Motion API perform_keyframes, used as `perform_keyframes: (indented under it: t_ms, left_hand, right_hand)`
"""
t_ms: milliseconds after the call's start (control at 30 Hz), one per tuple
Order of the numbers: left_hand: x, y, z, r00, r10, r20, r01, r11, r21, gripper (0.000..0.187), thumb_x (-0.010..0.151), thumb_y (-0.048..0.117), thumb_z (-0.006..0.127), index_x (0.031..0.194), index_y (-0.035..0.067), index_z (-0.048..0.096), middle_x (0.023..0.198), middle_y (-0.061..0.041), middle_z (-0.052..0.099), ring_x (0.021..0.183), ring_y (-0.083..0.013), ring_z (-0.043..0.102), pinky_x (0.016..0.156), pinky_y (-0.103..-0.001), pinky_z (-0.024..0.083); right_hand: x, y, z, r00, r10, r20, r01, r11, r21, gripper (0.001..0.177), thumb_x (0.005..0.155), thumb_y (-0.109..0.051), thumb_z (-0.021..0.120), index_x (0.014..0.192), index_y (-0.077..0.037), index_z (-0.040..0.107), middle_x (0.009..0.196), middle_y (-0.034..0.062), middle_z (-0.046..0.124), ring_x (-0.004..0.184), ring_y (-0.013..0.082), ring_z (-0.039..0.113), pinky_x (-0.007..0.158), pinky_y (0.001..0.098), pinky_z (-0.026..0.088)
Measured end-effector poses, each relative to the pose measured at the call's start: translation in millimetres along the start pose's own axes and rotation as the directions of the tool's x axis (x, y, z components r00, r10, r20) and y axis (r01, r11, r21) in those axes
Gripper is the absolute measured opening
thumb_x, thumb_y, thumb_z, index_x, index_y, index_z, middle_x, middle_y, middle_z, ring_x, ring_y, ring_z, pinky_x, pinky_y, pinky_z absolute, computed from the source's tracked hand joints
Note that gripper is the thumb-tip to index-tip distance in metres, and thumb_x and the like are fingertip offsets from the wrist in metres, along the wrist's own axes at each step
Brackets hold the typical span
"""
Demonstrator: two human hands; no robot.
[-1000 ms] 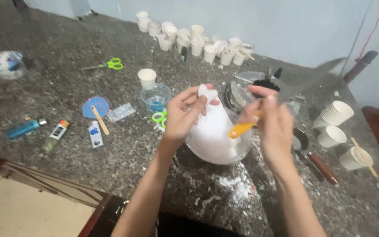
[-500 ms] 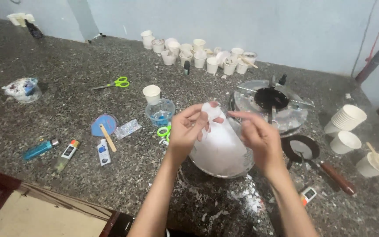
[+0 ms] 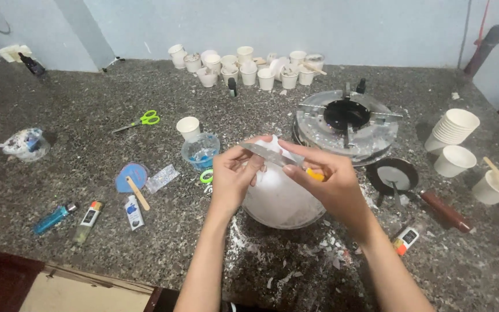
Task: Carving a heart shape from a block of wax using a metal tool.
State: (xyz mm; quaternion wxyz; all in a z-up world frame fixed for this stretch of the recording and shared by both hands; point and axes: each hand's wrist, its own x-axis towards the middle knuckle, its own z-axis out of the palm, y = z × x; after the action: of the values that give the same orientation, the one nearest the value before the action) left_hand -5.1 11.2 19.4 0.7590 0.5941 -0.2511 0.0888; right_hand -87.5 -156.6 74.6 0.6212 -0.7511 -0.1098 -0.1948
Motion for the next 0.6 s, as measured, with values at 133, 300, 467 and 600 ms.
perform_keyframes:
  t_ms: [133,300,467,600]
  left_hand:
    - [-1,0,1,1.0,0.004,0.01,-0.004,1.0,-0.008,0.033,0.089,0.023,0.077,0.109,-0.003,0.076,0.086,-0.019,0.078,0.058,-0.0137,0.064,0.04,-0.022,0.051]
    - [-3,1,5,0.999,-0.027,0.037,0.03,0.995,-0.092,0.023,0.087,0.02,0.08,0.081,-0.001,0.072,0.063,-0.017,0.071,0.042,-0.0136,0.053,0.034,-0.025,0.043]
    - [2,-34,-5,0.998,-0.056,-0.023,0.052,0.988,-0.145,0.021,0.088,0.004,0.073,0.105,-0.008,0.074,0.094,-0.022,0.078,0.047,-0.0142,0.06,0.036,-0.026,0.047]
    - [1,-20,1,0.996,-0.057,-0.062,0.05,0.992,-0.112,0.023,0.092,-0.004,0.062,0.113,-0.009,0.072,0.104,-0.02,0.077,0.041,-0.0104,0.056,0.037,-0.025,0.047]
  right_hand:
    - [3,1,-2,0.995,0.087,0.037,-0.089,0.995,0.037,0.048,0.076,-0.018,0.084,0.123,-0.011,0.075,0.093,0.0185,0.082,0.076,0.025,0.077,0.077,0.037,0.061]
    - [0,7,-5,0.992,0.097,0.075,-0.1,0.994,0.037,0.04,0.081,-0.02,0.079,0.12,-0.009,0.075,0.117,0.0178,0.078,0.112,0.0307,0.072,0.097,0.0453,0.056]
    - [-3,6,3,0.991,0.09,0.1,-0.096,0.993,0.065,0.042,0.081,-0.02,0.079,0.122,-0.012,0.074,0.117,0.0158,0.079,0.111,0.0267,0.069,0.097,0.0434,0.055]
    - [-7,1,8,0.997,0.036,0.072,-0.042,0.995,0.095,0.051,0.078,-0.01,0.081,0.128,-0.013,0.071,0.111,0.0138,0.081,0.083,0.0124,0.068,0.078,0.0335,0.06]
